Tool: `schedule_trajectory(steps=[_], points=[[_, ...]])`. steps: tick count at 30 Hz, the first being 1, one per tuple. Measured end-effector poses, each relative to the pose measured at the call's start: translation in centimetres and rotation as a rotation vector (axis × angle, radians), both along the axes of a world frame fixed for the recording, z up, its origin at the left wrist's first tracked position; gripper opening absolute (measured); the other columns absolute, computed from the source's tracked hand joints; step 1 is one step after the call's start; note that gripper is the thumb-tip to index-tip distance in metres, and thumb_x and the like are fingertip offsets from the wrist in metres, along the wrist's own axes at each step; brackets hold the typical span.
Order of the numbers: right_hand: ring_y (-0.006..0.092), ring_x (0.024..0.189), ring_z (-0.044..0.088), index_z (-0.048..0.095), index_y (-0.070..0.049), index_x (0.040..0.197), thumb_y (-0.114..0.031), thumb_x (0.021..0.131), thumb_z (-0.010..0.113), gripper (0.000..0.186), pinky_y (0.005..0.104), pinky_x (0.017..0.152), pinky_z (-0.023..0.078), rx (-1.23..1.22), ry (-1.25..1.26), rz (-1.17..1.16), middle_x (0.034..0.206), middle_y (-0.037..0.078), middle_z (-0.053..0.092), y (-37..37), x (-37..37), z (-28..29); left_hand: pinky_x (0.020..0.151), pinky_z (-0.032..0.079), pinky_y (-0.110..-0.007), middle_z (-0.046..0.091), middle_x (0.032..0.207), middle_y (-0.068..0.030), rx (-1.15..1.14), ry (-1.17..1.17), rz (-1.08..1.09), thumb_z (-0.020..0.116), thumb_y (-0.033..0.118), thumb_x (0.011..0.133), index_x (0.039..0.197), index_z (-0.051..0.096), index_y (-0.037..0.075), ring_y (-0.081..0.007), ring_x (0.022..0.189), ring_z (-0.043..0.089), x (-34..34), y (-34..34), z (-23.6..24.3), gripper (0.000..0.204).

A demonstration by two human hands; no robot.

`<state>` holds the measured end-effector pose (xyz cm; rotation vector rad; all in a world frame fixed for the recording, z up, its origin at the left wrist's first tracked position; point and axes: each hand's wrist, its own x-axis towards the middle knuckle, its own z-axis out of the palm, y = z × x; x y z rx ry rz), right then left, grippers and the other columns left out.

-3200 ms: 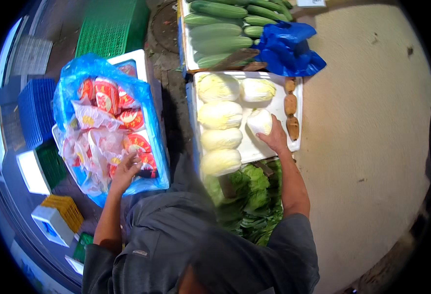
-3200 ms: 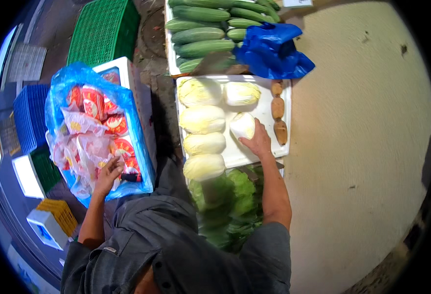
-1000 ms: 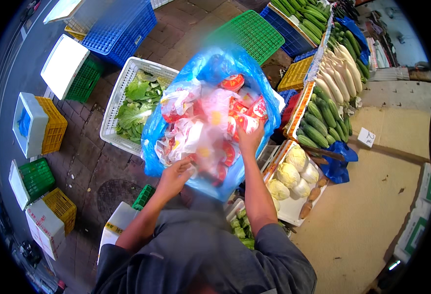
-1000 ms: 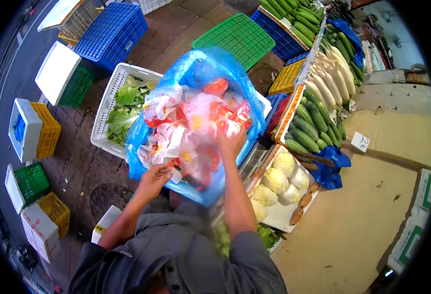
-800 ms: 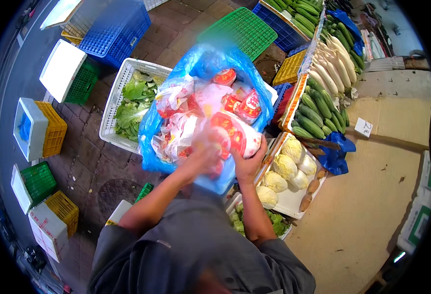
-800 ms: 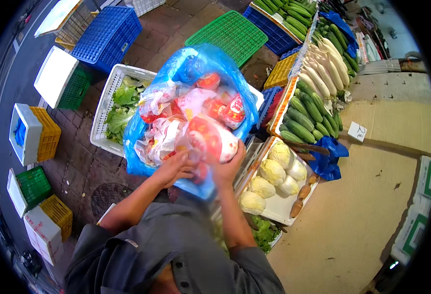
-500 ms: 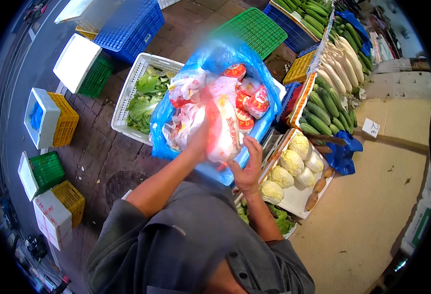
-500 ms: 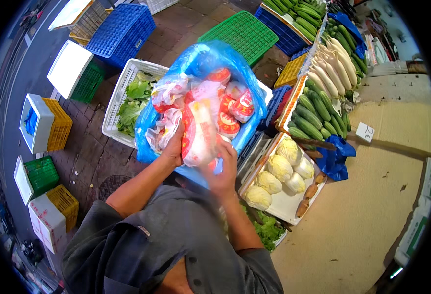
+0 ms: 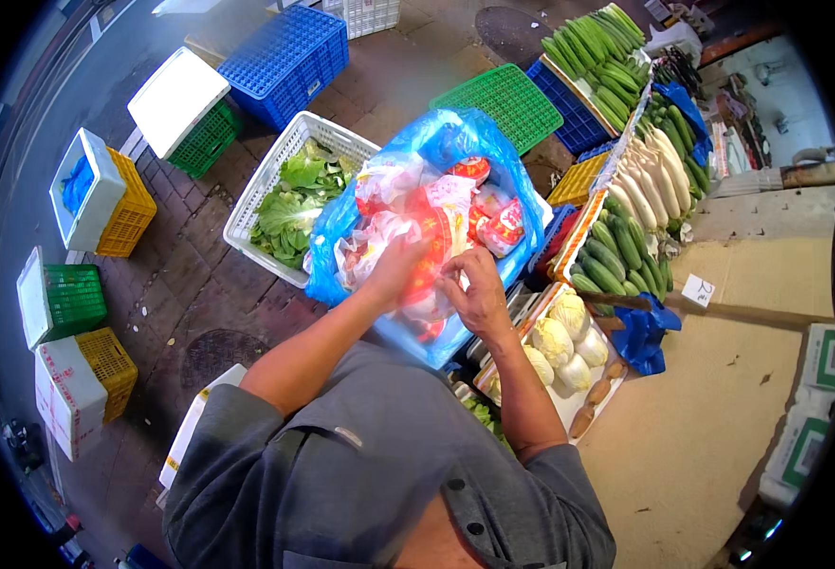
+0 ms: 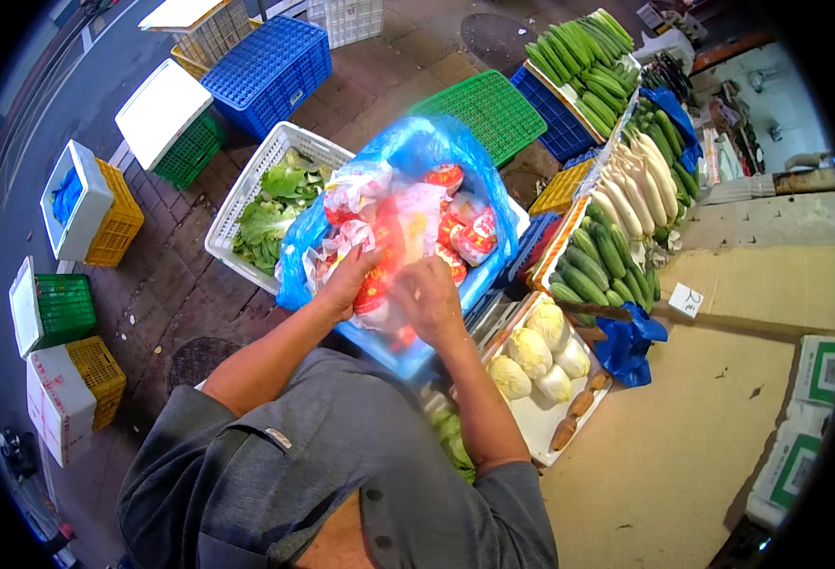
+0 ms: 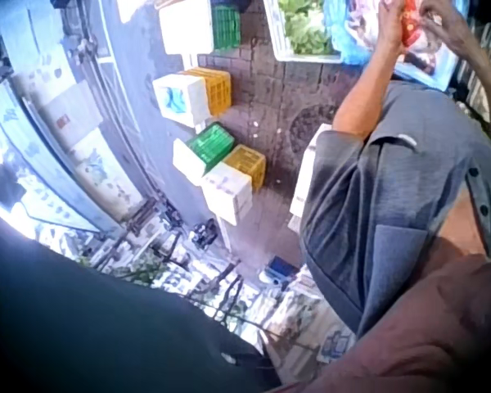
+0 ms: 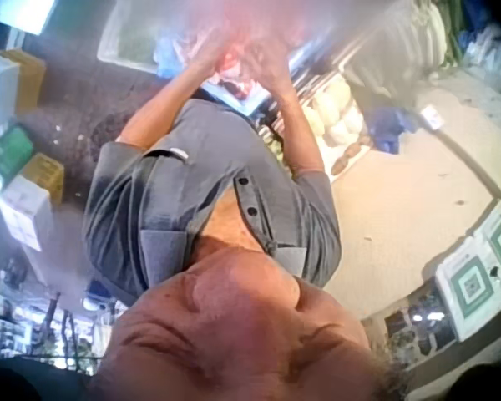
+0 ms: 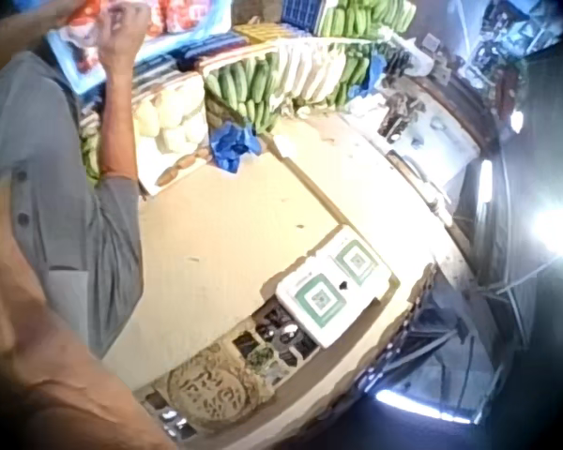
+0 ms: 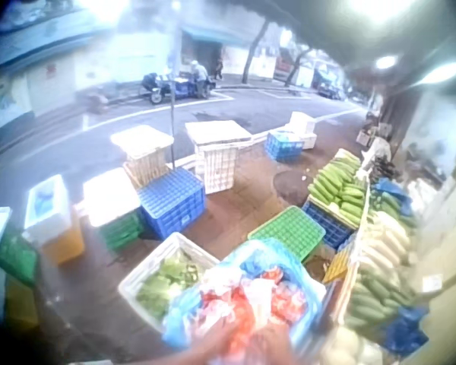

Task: The person uses a knife to trim the outer leaves of napa cabbages at a sidewalk produce stall. The person picks up a cabbage, trims the base and outer leaves with the knife, and then places the trimmed cabbage onto a stack on a nearby tray.

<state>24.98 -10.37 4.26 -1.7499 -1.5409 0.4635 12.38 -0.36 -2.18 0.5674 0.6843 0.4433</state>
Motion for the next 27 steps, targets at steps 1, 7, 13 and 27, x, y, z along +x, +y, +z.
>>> schedule_trajectory(steps=[1,7,13,27], points=[[0.0275,0.081,0.052,0.057,-0.003,0.086,-0.006,0.075,0.069,0.016,0.0358,0.075,0.043,0.014,-0.025,0.010,0.083,0.010,0.053,0.0,0.0,-0.4,0.074,0.049,-0.029,0.054,0.107,-0.0086,0.003,-0.009,0.004,0.061,0.029,0.089,0.122,0.044,0.000,-0.0144,0.093,0.054,-0.1,0.0,0.1,0.048],[0.0290,0.079,0.052,0.054,-0.002,0.081,-0.001,0.077,0.063,0.010,0.0388,0.083,0.043,0.030,-0.149,0.074,0.080,0.011,0.052,0.7,-0.3,0.4,0.070,0.048,-0.028,0.056,0.099,-0.0070,0.062,0.076,0.012,0.062,0.029,0.088,0.116,0.050,-0.001,-0.0113,0.084,0.054,-0.2,1.0,-0.3,0.043],[0.0285,0.079,0.053,0.053,-0.003,0.082,0.000,0.079,0.060,0.009,0.0545,0.106,0.031,0.039,-0.213,0.130,0.079,0.011,0.051,-0.3,0.1,0.3,0.068,0.049,-0.026,0.057,0.100,-0.0039,-0.081,-0.045,-0.081,0.055,0.030,0.093,0.116,0.054,0.003,-0.0105,0.082,0.056,-0.1,1.4,-2.7,0.036],[0.0175,0.079,0.057,0.056,-0.001,0.096,-0.012,0.089,0.060,0.014,0.0326,0.069,0.046,-0.104,0.109,-0.483,0.091,0.010,0.061,-5.1,2.1,-5.4,0.087,0.053,-0.041,0.063,0.114,-0.0135,-0.321,-0.150,0.058,0.051,0.051,0.092,0.126,0.051,0.004,-0.0251,0.099,0.064,-1.5,2.4,-2.0,0.057]])
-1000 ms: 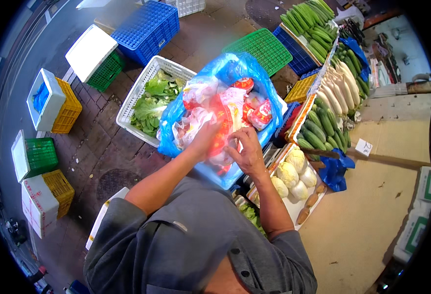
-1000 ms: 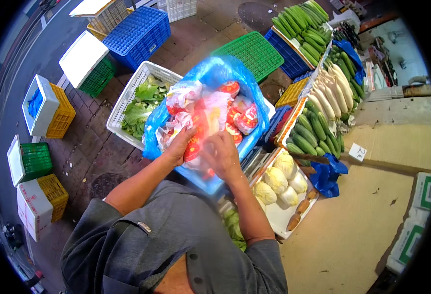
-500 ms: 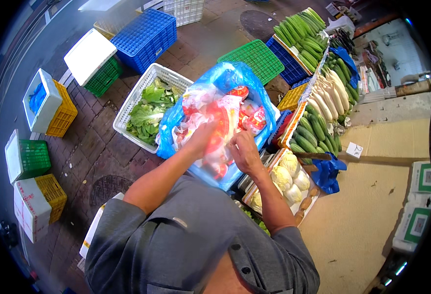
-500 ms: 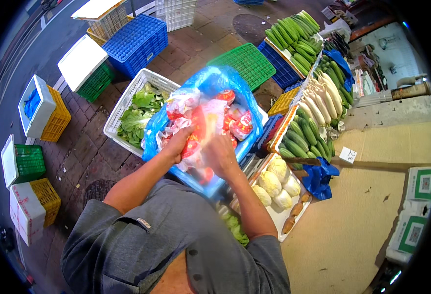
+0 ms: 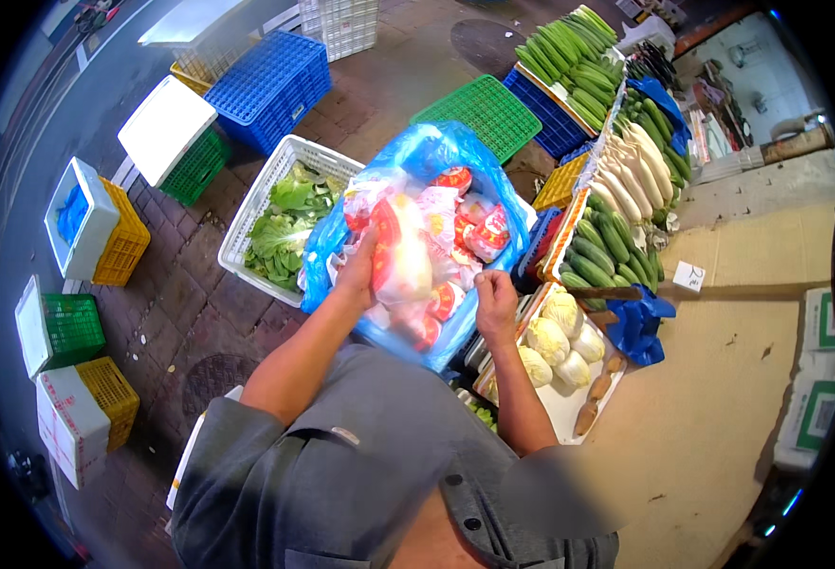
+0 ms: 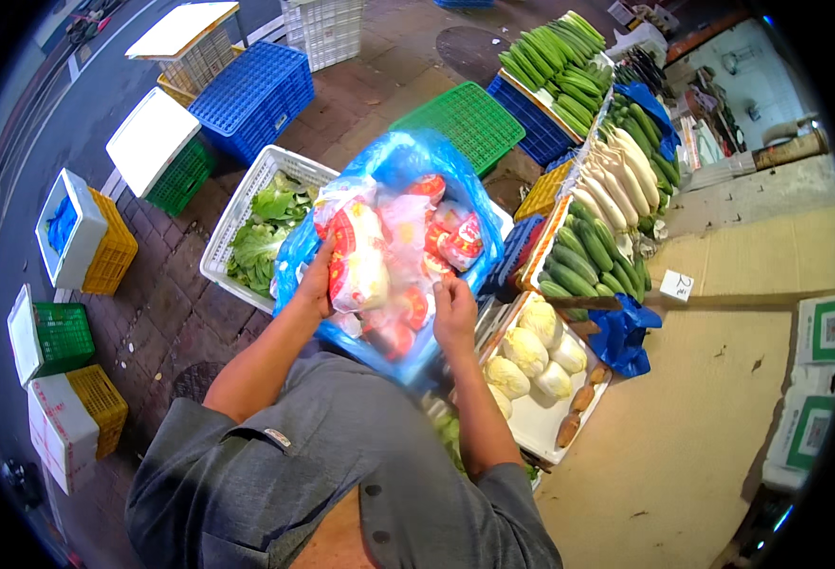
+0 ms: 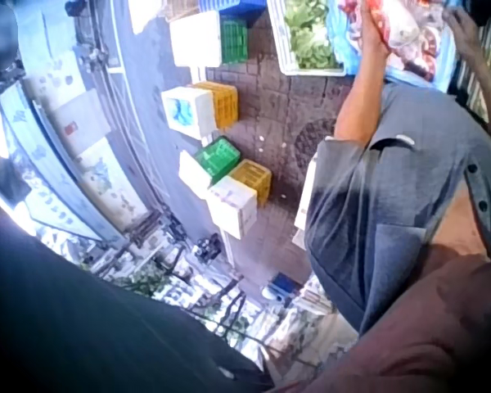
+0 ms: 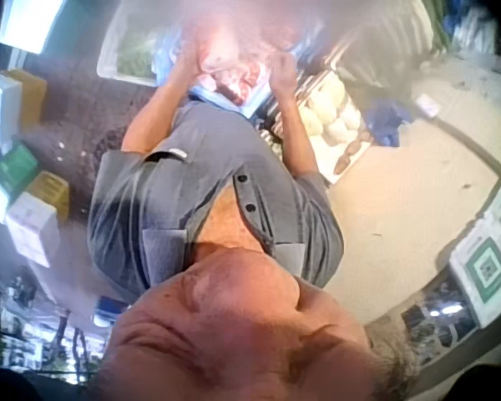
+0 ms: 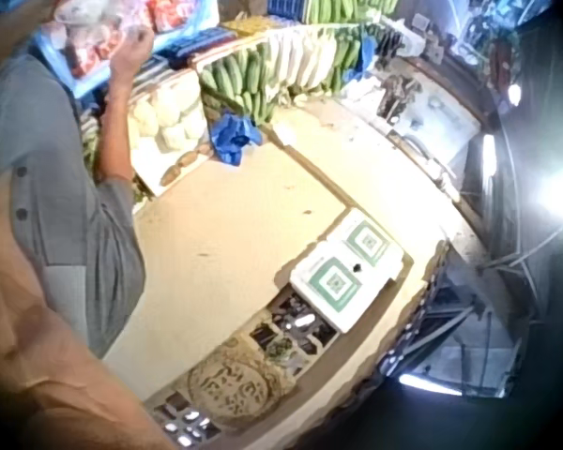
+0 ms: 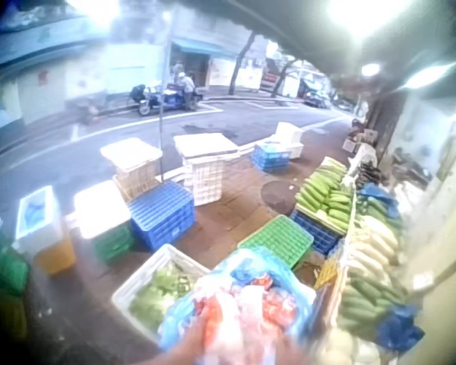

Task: The person uses a knife to trim the outer leaves of napa cabbages at a sidewalk produce stall. The person picks up a cabbage, trims the base and outer leaves with the knife, and then places the trimmed cabbage onto a stack on a nearby tray.

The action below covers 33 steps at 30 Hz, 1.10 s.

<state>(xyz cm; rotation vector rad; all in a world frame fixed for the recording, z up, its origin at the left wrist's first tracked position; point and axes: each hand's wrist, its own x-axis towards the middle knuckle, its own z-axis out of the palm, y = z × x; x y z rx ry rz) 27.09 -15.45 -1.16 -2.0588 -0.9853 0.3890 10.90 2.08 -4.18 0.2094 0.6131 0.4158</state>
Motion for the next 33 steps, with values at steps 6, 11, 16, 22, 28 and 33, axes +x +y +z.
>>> schedule_trajectory(steps=[6,11,16,22,28,33], points=[[0.0115,0.096,0.054,0.023,0.001,0.144,-0.029,0.094,0.057,0.067,0.0242,0.079,0.045,0.463,0.650,0.060,0.130,0.008,0.048,4.0,-2.9,1.6,0.086,0.054,-0.040,0.062,0.116,-0.0119,-0.010,-0.048,0.024,0.049,0.055,0.091,0.130,0.049,0.008,-0.0243,0.100,0.064,0.3,-0.7,0.6,0.061],[0.0088,0.089,0.055,0.048,0.002,0.129,-0.014,0.091,0.060,0.044,0.0222,0.075,0.046,0.292,0.637,0.113,0.109,0.005,0.060,7.2,-3.3,0.0,0.085,0.053,-0.039,0.062,0.116,-0.0102,0.081,-0.009,-0.017,0.051,0.052,0.092,0.131,0.048,0.008,-0.0213,0.098,0.063,0.3,-1.0,0.7,0.059],[0.0044,0.065,0.051,0.064,0.002,0.088,-0.014,0.094,0.055,0.019,0.0203,0.057,0.042,0.278,0.375,-0.021,0.073,-0.003,0.057,7.6,-3.1,2.0,0.087,0.052,-0.037,0.061,0.117,-0.0101,0.095,-0.086,0.023,0.051,0.052,0.092,0.132,0.047,0.007,-0.0217,0.100,0.063,-0.3,-1.1,2.0,0.060],[0.0086,0.064,0.054,0.062,0.000,0.088,-0.012,0.091,0.056,0.014,0.0251,0.057,0.044,0.324,0.302,0.063,0.071,0.002,0.058,8.0,-3.2,0.3,0.086,0.053,-0.036,0.062,0.117,-0.0105,0.078,-0.077,0.025,0.051,0.052,0.092,0.130,0.048,0.006,-0.0218,0.100,0.063,-0.6,-0.7,2.0,0.060],[0.0048,0.065,0.050,0.060,0.000,0.087,-0.013,0.092,0.057,0.014,0.0212,0.056,0.041,0.231,0.410,0.090,0.072,-0.002,0.056,8.1,-2.0,0.5,0.083,0.054,-0.037,0.062,0.116,-0.0105,0.035,-0.071,-0.021,0.052,0.052,0.092,0.128,0.050,0.006,-0.0220,0.099,0.063,-0.6,-0.5,0.7,0.059],[0.0072,0.069,0.054,0.062,-0.003,0.092,-0.017,0.094,0.053,0.017,0.0231,0.061,0.044,0.336,0.626,-0.168,0.078,0.000,0.058,7.4,0.6,-3.2,0.086,0.053,-0.039,0.060,0.120,-0.0106,0.048,-0.106,0.007,0.053,0.055,0.089,0.130,0.048,0.007,-0.0230,0.103,0.062,-0.9,-0.2,0.4,0.063]])
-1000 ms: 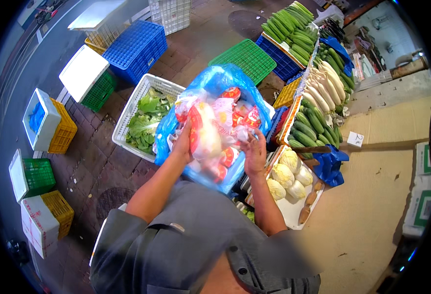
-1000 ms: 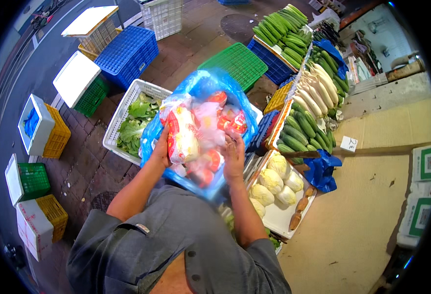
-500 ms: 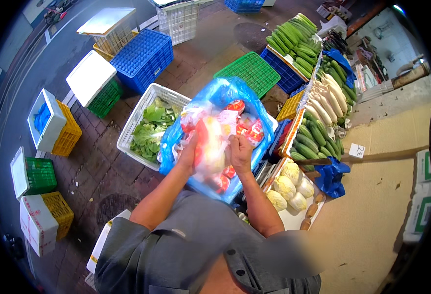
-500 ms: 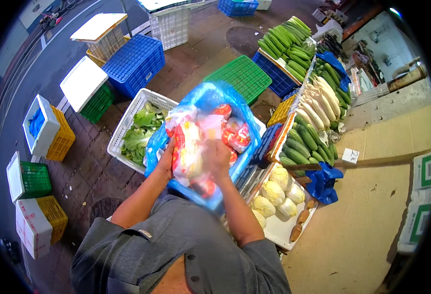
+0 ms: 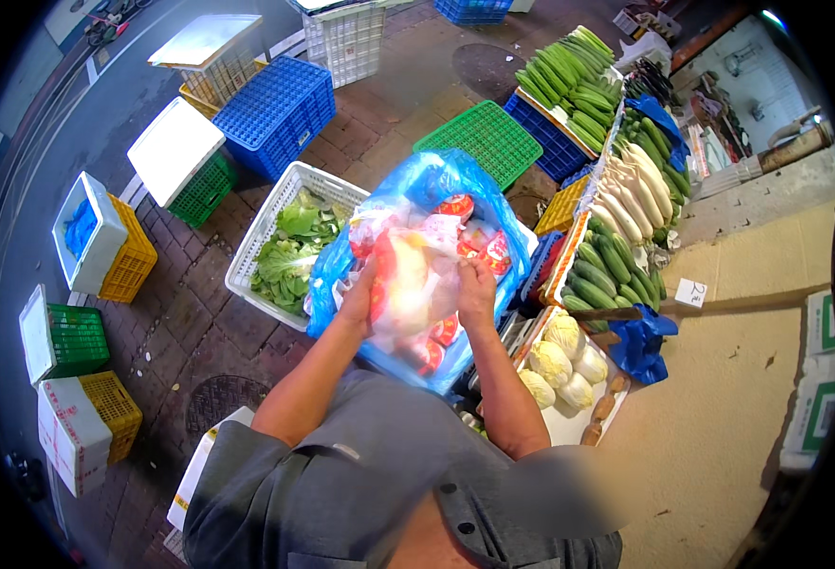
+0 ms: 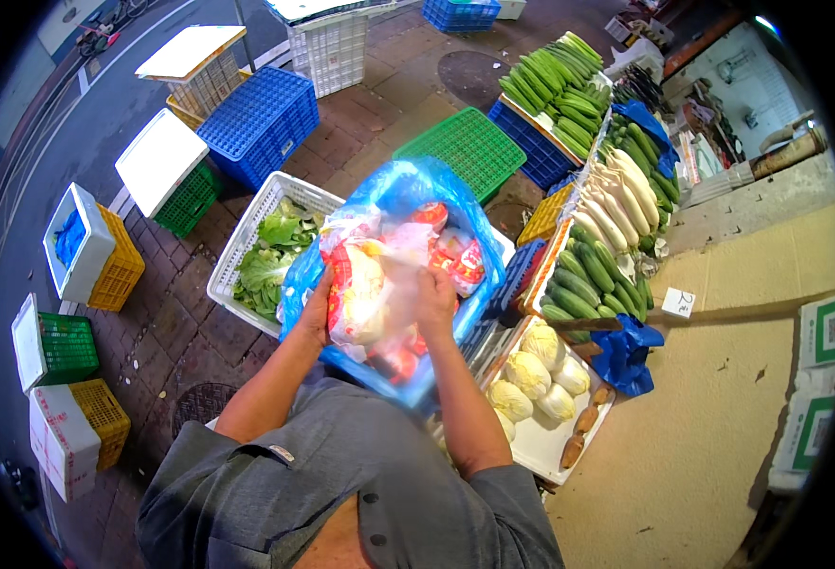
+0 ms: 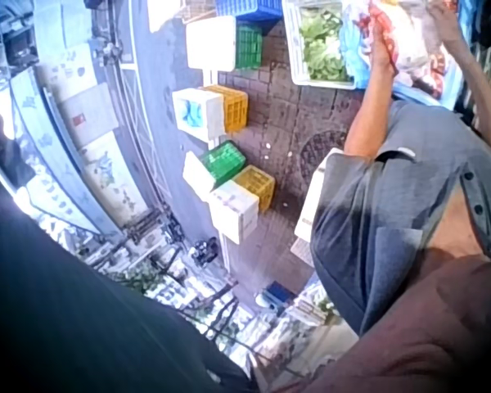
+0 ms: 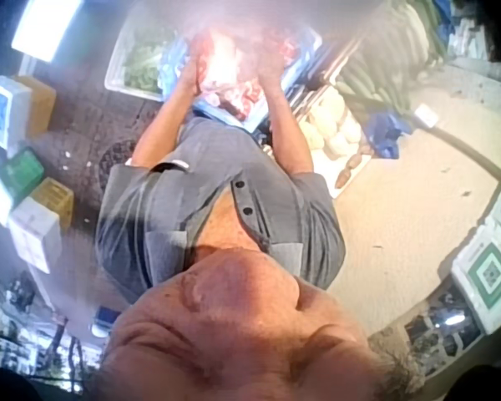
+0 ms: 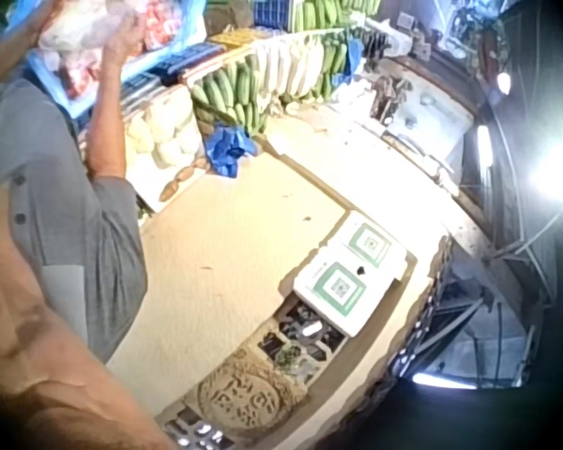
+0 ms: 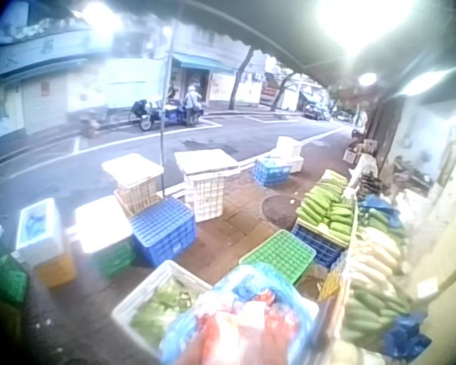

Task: The person uses a knife to trim the outer leaves of napa cabbages at a sidewalk produce stall. The person picks up a cabbage, trims the base and outer leaves with the knife, and then places the trimmed cabbage onto a stack on a nearby tray.

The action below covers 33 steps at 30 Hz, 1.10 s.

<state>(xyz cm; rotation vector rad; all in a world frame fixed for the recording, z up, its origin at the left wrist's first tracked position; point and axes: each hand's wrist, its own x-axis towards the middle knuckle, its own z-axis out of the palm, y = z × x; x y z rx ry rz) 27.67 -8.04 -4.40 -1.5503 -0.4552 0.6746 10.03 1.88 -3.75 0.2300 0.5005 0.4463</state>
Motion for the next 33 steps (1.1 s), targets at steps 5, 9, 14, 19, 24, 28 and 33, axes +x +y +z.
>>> schedule_trajectory(steps=[5,9,14,19,24,28,33], points=[[0.0084,0.071,0.054,0.061,-0.002,0.093,-0.016,0.092,0.055,0.015,0.0256,0.064,0.047,0.069,0.311,-0.114,0.081,0.002,0.059,-0.5,0.8,-0.7,0.090,0.051,-0.042,0.055,0.127,-0.0103,-0.034,-0.034,0.056,0.053,0.061,0.086,0.136,0.043,0.011,-0.0253,0.109,0.059,-1.0,0.1,2.5,0.071],[0.0244,0.093,0.064,0.055,0.003,0.111,-0.012,0.095,0.047,0.024,0.0375,0.084,0.052,0.382,0.730,0.029,0.104,0.015,0.064,-0.1,0.8,5.2,0.094,0.048,-0.047,0.056,0.128,-0.0107,-0.039,-0.190,0.052,0.049,0.064,0.086,0.139,0.041,0.012,-0.0273,0.111,0.059,-1.7,0.3,4.6,0.075],[0.0242,0.092,0.064,0.056,0.003,0.112,-0.011,0.094,0.047,0.024,0.0370,0.083,0.053,0.204,0.290,0.007,0.104,0.014,0.064,0.5,1.9,1.8,0.088,0.052,-0.046,0.059,0.122,-0.0085,0.202,-0.224,-0.116,0.045,0.059,0.091,0.134,0.047,0.013,-0.0237,0.107,0.061,-1.3,1.2,-1.4,0.063],[0.0299,0.091,0.065,0.058,0.006,0.107,-0.013,0.092,0.045,0.028,0.0406,0.082,0.054,0.289,0.584,-0.156,0.102,0.017,0.065,-2.0,4.8,1.8,0.087,0.053,-0.047,0.060,0.122,-0.0094,0.799,0.024,-0.024,0.050,0.051,0.092,0.127,0.053,0.011,-0.0256,0.107,0.061,-2.4,0.3,-0.9,0.053],[0.0311,0.099,0.061,0.058,0.004,0.109,-0.014,0.087,0.056,0.028,0.0393,0.087,0.047,-0.346,-0.078,0.015,0.108,0.019,0.062,-5.2,3.8,-1.3,0.086,0.053,-0.047,0.061,0.121,-0.0110,-0.098,-0.173,-0.121,0.056,0.038,0.092,0.126,0.055,0.010,-0.0280,0.104,0.062,-4.0,1.1,-3.7,0.044],[0.0350,0.118,0.051,0.053,0.006,0.118,-0.016,0.085,0.063,0.042,0.0408,0.104,0.035,-0.314,-0.854,-0.087,0.122,0.025,0.056,-6.0,2.0,1.7,0.085,0.054,-0.046,0.062,0.118,-0.0117,0.207,0.030,-0.124,0.057,0.034,0.091,0.125,0.055,0.009,-0.0280,0.101,0.064,-2.7,-0.3,-4.2,0.042],[0.0343,0.101,0.058,0.061,-0.002,0.110,-0.009,0.078,0.067,0.034,0.0397,0.091,0.043,-0.097,-1.076,0.671,0.107,0.018,0.063,-3.2,-3.8,6.2,0.080,0.056,-0.043,0.065,0.110,-0.0119,0.552,0.238,-0.108,0.057,0.031,0.092,0.122,0.056,0.006,-0.0249,0.093,0.067,-1.2,-1.0,-15.9,0.039]])
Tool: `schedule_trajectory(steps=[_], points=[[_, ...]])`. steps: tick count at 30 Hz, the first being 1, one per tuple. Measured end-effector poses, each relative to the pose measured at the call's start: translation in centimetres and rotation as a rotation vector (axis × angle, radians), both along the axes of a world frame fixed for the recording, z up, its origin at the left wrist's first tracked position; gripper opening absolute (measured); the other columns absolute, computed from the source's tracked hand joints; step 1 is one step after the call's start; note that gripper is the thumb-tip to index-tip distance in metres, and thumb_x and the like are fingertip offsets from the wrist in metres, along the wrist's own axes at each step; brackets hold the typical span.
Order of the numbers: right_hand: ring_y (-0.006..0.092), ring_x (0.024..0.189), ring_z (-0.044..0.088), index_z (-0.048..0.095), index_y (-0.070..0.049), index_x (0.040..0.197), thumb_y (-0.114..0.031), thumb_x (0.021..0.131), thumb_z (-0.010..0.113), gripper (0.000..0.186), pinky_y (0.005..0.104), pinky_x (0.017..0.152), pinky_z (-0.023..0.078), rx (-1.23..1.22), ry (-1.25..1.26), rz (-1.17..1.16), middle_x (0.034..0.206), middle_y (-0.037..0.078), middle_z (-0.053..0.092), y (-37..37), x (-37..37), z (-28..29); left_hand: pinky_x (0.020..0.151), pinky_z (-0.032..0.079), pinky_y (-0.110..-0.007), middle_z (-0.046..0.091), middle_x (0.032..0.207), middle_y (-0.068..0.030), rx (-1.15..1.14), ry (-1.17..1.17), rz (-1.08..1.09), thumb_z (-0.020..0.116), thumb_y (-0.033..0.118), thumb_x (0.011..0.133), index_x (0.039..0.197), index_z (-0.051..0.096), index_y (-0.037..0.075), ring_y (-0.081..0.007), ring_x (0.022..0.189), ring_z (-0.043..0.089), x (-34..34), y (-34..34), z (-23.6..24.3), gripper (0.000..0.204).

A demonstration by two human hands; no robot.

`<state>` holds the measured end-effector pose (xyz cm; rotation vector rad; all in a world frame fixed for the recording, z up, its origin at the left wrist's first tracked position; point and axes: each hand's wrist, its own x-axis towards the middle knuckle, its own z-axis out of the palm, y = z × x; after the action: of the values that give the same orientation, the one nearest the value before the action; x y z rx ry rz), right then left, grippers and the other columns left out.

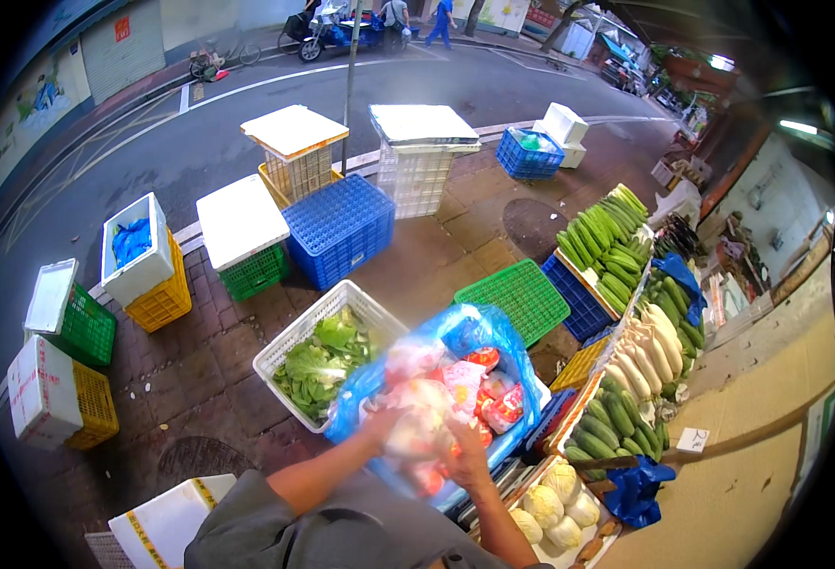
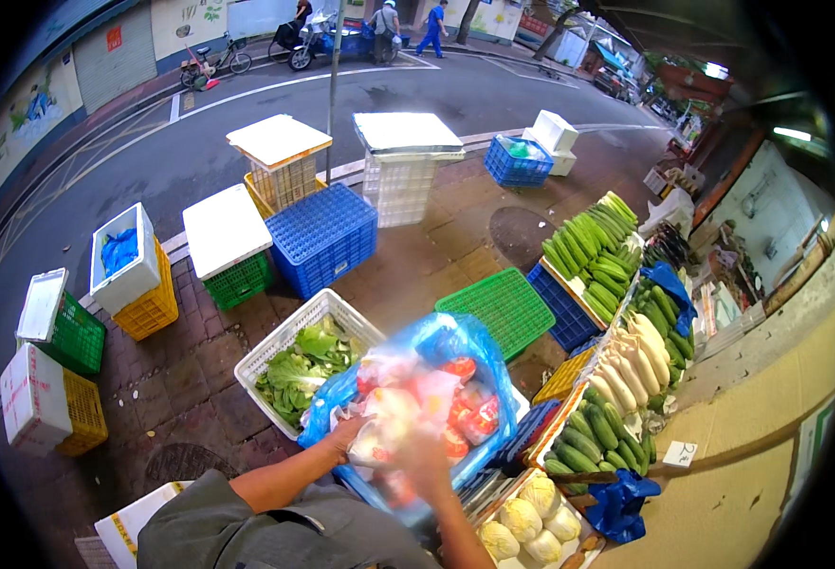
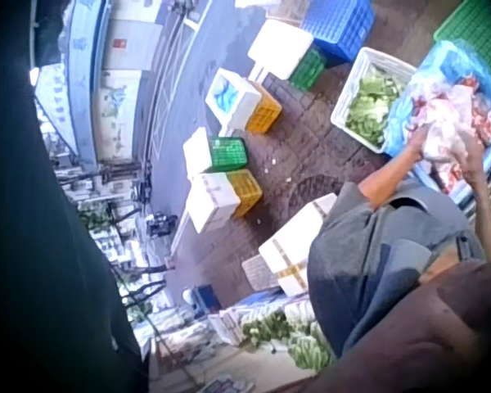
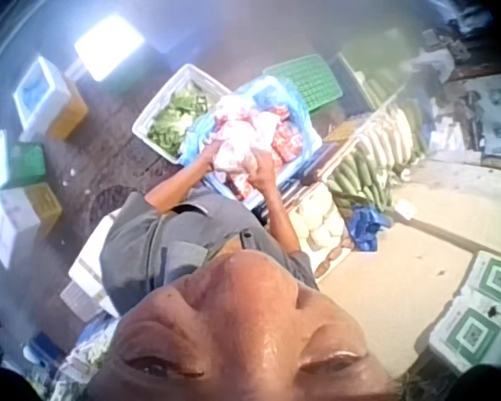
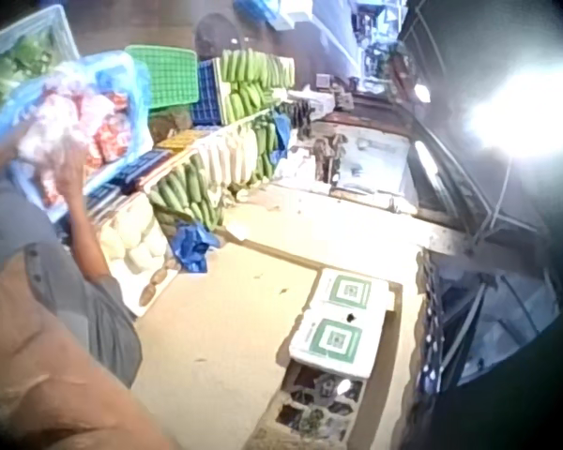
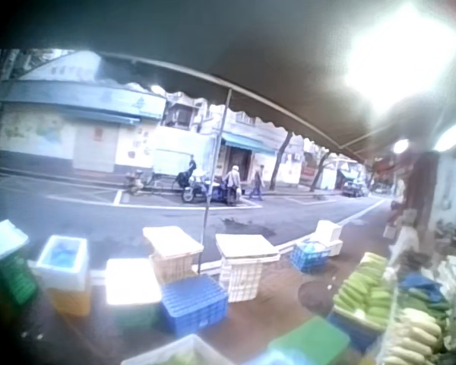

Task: The person uses a knife to trim the outer leaves of napa cabbages at a sidewalk produce stall. The person picks up a cabbage, trims the base and outer leaves with the knife, and then places the trimmed cabbage onto a stack on a nearby tray.

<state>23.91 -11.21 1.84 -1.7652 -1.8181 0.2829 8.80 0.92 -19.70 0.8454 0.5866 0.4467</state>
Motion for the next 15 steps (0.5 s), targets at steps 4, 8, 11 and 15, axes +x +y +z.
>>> schedule_trajectory(steps=[4,8,11,15], points=[[0.0312,0.083,0.060,0.065,-0.004,0.096,-0.007,0.074,0.068,0.023,0.0394,0.080,0.045,-0.294,0.209,-0.105,0.088,0.011,0.065,0.2,-1.1,0.2,0.079,0.057,-0.043,0.065,0.108,-0.0114,0.053,0.022,0.064,0.057,0.032,0.092,0.120,0.057,0.006,-0.0231,0.092,0.067,0.2,1.0,1.3,0.039],[0.0290,0.073,0.059,0.069,-0.011,0.089,-0.013,0.073,0.065,0.017,0.0398,0.073,0.045,-0.377,-0.205,0.196,0.078,0.009,0.063,-1.4,-0.3,-3.1,0.081,0.056,-0.043,0.066,0.108,-0.0099,-0.147,-0.083,0.096,0.056,0.038,0.091,0.120,0.057,0.008,-0.0229,0.093,0.067,-0.3,1.6,9.2,0.041],[0.0300,0.072,0.061,0.067,-0.015,0.099,-0.026,0.069,0.069,0.032,0.0432,0.073,0.046,-0.285,-0.180,0.347,0.074,0.008,0.061,-2.5,-1.0,-4.1,0.087,0.051,-0.034,0.062,0.110,-0.0053,-0.643,-0.250,0.235,0.047,0.032,0.097,0.126,0.051,0.011,-0.0195,0.098,0.062,-0.9,2.4,15.7,0.036],[0.0290,0.081,0.063,0.070,-0.012,0.096,-0.022,0.086,0.058,0.019,0.0383,0.077,0.048,-0.466,-0.224,0.043,0.083,0.012,0.067,-3.3,-0.4,-2.6,0.090,0.051,-0.044,0.064,0.117,-0.0077,-0.600,-0.348,0.226,0.059,0.041,0.088,0.125,0.055,0.012,-0.0242,0.101,0.064,-1.3,3.2,16.0,0.048]])
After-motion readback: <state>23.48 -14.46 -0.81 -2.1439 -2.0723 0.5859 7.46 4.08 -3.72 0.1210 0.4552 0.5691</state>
